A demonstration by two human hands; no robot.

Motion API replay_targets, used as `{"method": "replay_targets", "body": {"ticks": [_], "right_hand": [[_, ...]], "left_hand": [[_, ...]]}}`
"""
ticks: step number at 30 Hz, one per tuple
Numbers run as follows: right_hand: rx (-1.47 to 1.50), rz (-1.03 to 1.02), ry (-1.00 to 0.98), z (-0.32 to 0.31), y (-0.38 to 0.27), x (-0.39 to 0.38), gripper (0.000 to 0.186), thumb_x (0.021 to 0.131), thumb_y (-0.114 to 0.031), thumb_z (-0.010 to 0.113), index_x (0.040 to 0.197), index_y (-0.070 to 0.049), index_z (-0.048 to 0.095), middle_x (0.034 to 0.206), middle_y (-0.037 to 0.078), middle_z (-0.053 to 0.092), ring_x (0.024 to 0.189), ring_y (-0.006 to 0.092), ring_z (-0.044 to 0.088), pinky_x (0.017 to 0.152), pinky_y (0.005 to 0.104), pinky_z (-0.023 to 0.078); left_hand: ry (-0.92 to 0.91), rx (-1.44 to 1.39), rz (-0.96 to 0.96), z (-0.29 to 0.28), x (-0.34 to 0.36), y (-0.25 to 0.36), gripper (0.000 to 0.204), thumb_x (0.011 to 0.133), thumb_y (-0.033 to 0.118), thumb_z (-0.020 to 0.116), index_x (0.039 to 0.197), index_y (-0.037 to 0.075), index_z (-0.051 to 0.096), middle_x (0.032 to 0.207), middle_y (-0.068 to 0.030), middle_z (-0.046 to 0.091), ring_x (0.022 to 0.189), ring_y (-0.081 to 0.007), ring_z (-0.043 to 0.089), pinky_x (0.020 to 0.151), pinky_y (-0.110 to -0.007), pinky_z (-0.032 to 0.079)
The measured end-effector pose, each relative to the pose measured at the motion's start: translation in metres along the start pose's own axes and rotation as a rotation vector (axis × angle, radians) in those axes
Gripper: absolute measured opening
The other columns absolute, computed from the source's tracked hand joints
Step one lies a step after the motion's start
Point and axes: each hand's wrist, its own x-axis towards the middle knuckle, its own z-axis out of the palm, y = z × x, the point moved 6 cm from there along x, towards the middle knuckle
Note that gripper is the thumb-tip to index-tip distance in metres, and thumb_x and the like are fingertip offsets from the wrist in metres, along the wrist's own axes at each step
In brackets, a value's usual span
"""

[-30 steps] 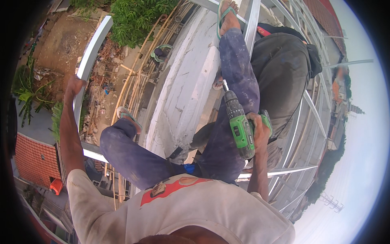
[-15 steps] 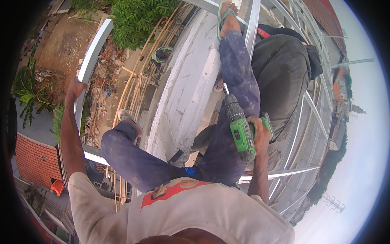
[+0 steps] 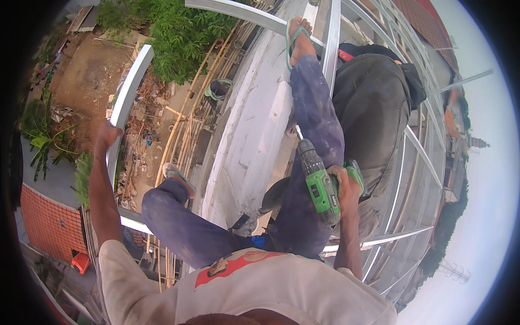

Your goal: The person positions a long white metal beam onto a roof truss framework and secures it using a green cordless drill. Another worker assists by handing over screws and holding parts of the structure. The person drills multiple fasteners into the beam to attach it to the existing frame.

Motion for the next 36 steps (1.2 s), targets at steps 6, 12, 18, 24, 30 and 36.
{"method": "replay_targets", "body": {"ticks": [6, 12, 18, 24, 30, 36], "right_hand": [[-0.028, -0.038, 0.034, 0.003, -0.001, -0.001, 0.012, 0.100, -0.013, 0.058, 0.106, -0.004, 0.065, 0.084, 0.014, 0.068, 0.074, 0.0296, 0.066, 0.069, 0.0392, 0.051], [0.156, 0.263, 0.033, 0.016, 0.025, -0.020, 0.022, 0.089, -0.011, 0.070, 0.109, -0.004, 0.064, 0.087, 0.012, 0.066, 0.077, 0.0278, 0.066, 0.071, 0.0387, 0.051], [-0.033, 0.113, -0.038, 0.010, 0.017, -0.017, 0.036, 0.087, -0.011, 0.075, 0.120, -0.009, 0.062, 0.096, 0.015, 0.073, 0.085, 0.0352, 0.074, 0.077, 0.0417, 0.056], [-0.023, 0.099, 0.003, 0.012, 0.025, -0.019, 0.038, 0.079, -0.009, 0.077, 0.113, -0.003, 0.062, 0.096, 0.014, 0.068, 0.083, 0.0338, 0.068, 0.077, 0.0406, 0.053], [-0.018, 0.096, 0.003, 0.010, 0.019, -0.015, 0.034, 0.085, -0.010, 0.074, 0.117, -0.006, 0.062, 0.095, 0.016, 0.070, 0.085, 0.0355, 0.072, 0.077, 0.0418, 0.055], [-0.021, 0.068, 0.000, 0.012, 0.033, -0.019, 0.033, 0.086, -0.009, 0.074, 0.117, -0.007, 0.062, 0.096, 0.017, 0.070, 0.084, 0.0371, 0.072, 0.076, 0.0419, 0.055]], "left_hand": [[0.032, -0.003, -0.045, -0.002, -0.001, -0.003, 0.041, 0.062, 0.019, 0.077, 0.088, -0.013, 0.072, 0.082, -0.0266, 0.073, 0.077, -0.0334, 0.072, 0.074, -0.042, 0.056], [0.043, 0.018, -0.008, -0.003, 0.001, -0.007, 0.042, 0.062, 0.024, 0.075, 0.083, -0.012, 0.070, 0.080, -0.0272, 0.070, 0.077, -0.0337, 0.069, 0.072, -0.044, 0.054], [0.114, -0.035, 0.051, -0.001, 0.002, -0.002, 0.038, 0.063, 0.025, 0.072, 0.070, -0.011, 0.062, 0.065, -0.0223, 0.062, 0.060, -0.0271, 0.058, 0.058, -0.045, 0.046], [0.153, -0.035, 0.075, -0.001, 0.001, -0.005, 0.035, 0.062, 0.023, 0.072, 0.060, -0.008, 0.057, 0.055, -0.0169, 0.054, 0.054, -0.0251, 0.053, 0.054, -0.045, 0.043], [-0.007, 0.023, -0.037, -0.004, -0.001, 0.004, 0.046, 0.064, 0.023, 0.073, 0.089, -0.015, 0.071, 0.090, -0.0319, 0.073, 0.084, -0.0403, 0.073, 0.078, -0.044, 0.056], [0.031, 0.017, -0.019, -0.003, 0.003, -0.003, 0.047, 0.063, 0.025, 0.074, 0.089, -0.014, 0.072, 0.088, -0.0308, 0.073, 0.084, -0.0397, 0.073, 0.077, -0.044, 0.056]]}}
